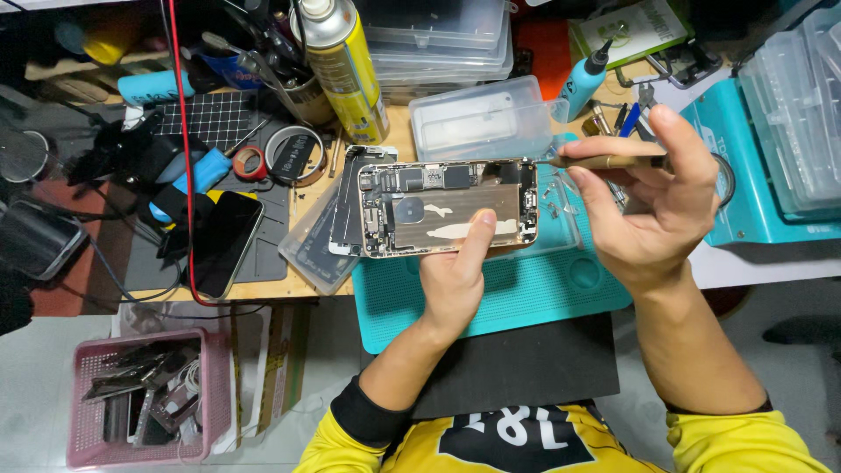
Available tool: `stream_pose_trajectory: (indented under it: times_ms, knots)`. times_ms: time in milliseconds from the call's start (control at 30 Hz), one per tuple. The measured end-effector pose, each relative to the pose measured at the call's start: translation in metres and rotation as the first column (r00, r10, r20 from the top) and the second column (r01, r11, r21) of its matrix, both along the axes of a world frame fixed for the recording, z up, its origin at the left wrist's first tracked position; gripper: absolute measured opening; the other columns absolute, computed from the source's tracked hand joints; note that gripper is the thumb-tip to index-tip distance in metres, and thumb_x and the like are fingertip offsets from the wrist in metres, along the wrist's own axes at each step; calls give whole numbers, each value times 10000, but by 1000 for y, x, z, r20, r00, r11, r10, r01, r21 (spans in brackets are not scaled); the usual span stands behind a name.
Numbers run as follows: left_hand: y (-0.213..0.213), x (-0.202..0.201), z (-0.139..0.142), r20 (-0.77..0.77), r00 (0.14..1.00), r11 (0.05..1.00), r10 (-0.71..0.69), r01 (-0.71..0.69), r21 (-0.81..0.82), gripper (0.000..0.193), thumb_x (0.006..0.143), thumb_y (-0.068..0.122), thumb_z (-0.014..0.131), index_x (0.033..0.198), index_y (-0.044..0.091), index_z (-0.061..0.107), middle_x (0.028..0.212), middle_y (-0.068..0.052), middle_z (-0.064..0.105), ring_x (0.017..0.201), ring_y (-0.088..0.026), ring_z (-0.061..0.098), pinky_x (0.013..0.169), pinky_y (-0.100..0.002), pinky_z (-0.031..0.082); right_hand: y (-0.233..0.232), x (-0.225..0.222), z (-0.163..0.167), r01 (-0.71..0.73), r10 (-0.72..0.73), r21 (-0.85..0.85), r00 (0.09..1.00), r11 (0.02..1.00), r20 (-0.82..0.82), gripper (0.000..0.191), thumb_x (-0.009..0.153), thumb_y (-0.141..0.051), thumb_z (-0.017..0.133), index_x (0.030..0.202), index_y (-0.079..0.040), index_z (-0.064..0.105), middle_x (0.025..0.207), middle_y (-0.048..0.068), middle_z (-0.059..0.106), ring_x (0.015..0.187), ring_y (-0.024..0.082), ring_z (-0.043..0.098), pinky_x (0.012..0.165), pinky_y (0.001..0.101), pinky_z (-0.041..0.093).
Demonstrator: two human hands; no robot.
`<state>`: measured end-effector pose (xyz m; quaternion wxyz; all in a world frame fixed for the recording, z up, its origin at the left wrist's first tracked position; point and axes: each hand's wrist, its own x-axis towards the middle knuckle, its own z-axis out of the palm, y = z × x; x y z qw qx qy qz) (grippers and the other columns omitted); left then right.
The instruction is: The person holds a disassembled phone frame in one hand and uses a small pry tool to scrape and remove adhesive residue and old material from the frame edges and interior. They rotate the frame repeatedly to reach different sides and set small removed pieces on the mat.
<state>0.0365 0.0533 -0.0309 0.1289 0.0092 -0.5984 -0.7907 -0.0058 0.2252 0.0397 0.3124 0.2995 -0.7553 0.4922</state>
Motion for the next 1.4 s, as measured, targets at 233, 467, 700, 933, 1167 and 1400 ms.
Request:
stream_pose_trajectory:
  times_ms: [233,467,700,933,1167,1400]
  knots:
    - [-12,-13,1,146,976,986,-159,148,80,208,956,102,705,1108,-40,717,1040,-61,737,929,-125,677,832,-285,551,8,4,-9,-80,116,-213,980,974,161,776,1100,239,646,1603,-139,191,1143,284,693,992,327,733,948,372,630]
    - [-52,-29,21,44,976,976,-215,217,-31,750,891,-11,680,1478,3,214,1081,-104,722,947,-155,725,795,-277,608,5,1,-12,10,340,-626,833,780,436,885,975,154,667,1632,-105,135,1122,268,697,964,324,749,973,450,656]
    - [-59,-9,48,86,993,923,-85,111,-369,1049,932,-30,640,1660,130,-98,792,-57,721,634,-54,601,566,-224,504,-17,-11,-30,-202,566,-691,746,694,350,804,1096,152,667,1666,-123,170,1170,244,656,1070,321,708,1037,437,592]
    - [-57,-4,44,6,996,954,-94,92,-287,335,987,34,737,1304,43,631,733,35,567,645,13,449,538,-199,352,-36,-16,-35,-184,663,-769,650,612,372,856,1027,134,671,1672,-133,175,1207,243,666,1097,334,726,1027,447,613]
    - [-52,-11,41,-21,997,985,-80,76,-153,136,958,39,764,1061,26,677,785,70,646,690,38,521,556,-175,393,-37,-15,-37,-218,656,-751,668,623,351,838,1019,129,689,1638,-119,181,1211,255,665,1095,344,727,1051,442,602]
    - [-45,-13,47,-36,999,956,-34,22,-292,122,922,52,780,1006,24,695,710,73,629,590,36,491,495,-185,375,-33,-11,-35,-209,622,-731,699,650,354,859,1013,116,678,1675,-116,182,1208,258,666,1101,339,728,1053,444,598]
